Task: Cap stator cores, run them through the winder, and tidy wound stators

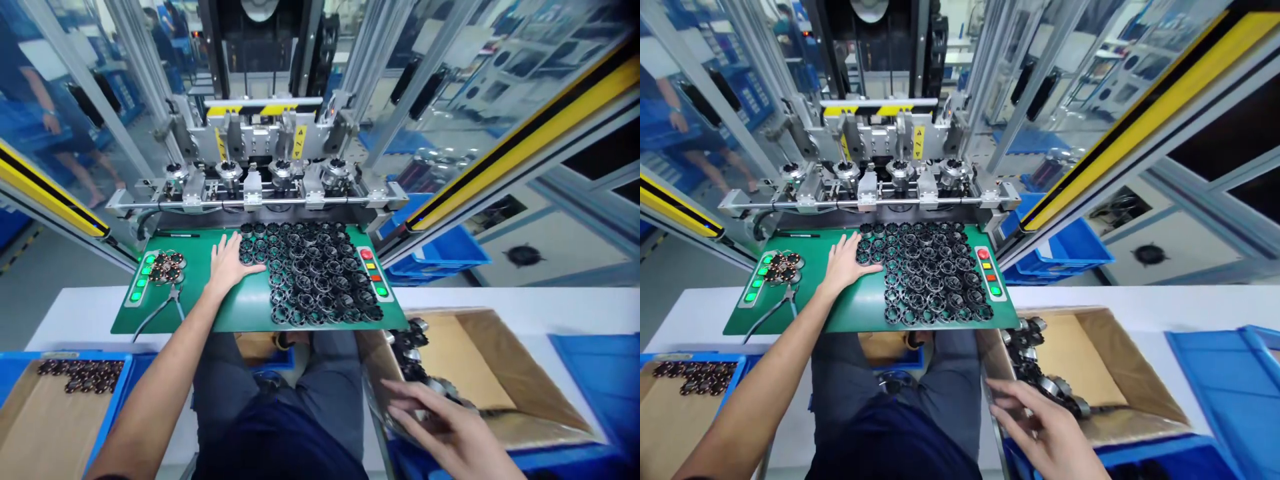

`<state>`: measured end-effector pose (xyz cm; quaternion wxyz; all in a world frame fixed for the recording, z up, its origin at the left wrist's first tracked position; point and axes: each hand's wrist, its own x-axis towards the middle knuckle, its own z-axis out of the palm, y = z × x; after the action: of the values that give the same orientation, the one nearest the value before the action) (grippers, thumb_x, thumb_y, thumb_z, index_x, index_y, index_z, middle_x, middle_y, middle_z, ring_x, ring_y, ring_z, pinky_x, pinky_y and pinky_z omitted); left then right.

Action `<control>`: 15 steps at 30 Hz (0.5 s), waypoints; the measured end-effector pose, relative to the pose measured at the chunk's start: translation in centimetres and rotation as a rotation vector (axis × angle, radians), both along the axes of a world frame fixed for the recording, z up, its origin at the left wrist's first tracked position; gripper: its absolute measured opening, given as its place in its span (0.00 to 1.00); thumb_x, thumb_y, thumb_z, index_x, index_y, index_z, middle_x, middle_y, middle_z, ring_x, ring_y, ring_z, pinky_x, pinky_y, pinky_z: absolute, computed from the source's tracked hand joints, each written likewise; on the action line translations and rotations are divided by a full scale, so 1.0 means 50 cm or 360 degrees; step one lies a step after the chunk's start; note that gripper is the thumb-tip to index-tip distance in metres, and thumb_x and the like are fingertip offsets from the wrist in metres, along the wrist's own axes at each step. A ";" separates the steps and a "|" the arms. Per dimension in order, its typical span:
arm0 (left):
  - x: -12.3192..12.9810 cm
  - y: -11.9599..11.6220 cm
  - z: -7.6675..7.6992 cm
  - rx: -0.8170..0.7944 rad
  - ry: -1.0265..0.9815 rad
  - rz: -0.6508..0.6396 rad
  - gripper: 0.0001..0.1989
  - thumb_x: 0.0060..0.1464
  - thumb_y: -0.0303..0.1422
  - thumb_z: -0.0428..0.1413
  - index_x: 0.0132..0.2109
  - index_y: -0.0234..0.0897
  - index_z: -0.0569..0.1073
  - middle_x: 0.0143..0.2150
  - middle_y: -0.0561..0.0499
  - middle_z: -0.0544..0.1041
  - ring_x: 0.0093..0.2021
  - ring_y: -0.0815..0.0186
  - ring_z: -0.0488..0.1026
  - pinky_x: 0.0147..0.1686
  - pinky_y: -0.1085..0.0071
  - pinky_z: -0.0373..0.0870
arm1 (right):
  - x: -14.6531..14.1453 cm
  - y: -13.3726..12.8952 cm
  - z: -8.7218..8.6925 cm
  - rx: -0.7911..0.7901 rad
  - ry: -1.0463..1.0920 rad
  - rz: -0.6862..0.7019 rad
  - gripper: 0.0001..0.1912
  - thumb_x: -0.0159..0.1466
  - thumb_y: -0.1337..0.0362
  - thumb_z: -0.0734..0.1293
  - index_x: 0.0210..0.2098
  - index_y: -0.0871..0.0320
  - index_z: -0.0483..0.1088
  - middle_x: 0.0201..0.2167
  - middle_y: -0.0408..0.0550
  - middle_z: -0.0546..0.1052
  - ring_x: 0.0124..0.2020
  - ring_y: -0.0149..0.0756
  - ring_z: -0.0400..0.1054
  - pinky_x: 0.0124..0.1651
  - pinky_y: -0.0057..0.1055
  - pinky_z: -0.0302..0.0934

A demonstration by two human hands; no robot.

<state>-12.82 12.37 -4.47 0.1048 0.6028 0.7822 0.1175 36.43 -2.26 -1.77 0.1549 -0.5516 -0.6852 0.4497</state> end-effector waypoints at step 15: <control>-0.017 0.060 0.043 0.0106 0.0212 -0.0112 0.57 0.54 0.69 0.71 0.74 0.28 0.74 0.77 0.25 0.73 0.77 0.30 0.70 0.79 0.40 0.68 | 0.039 -0.021 -0.020 -0.0092 -0.0055 0.0049 0.25 0.76 0.45 0.72 0.65 0.48 0.86 0.61 0.56 0.90 0.56 0.54 0.89 0.60 0.46 0.85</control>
<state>-13.69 15.35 -2.32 0.0363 0.6396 0.7614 0.0994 38.38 -3.29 -2.76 0.1199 -0.5529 -0.6829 0.4621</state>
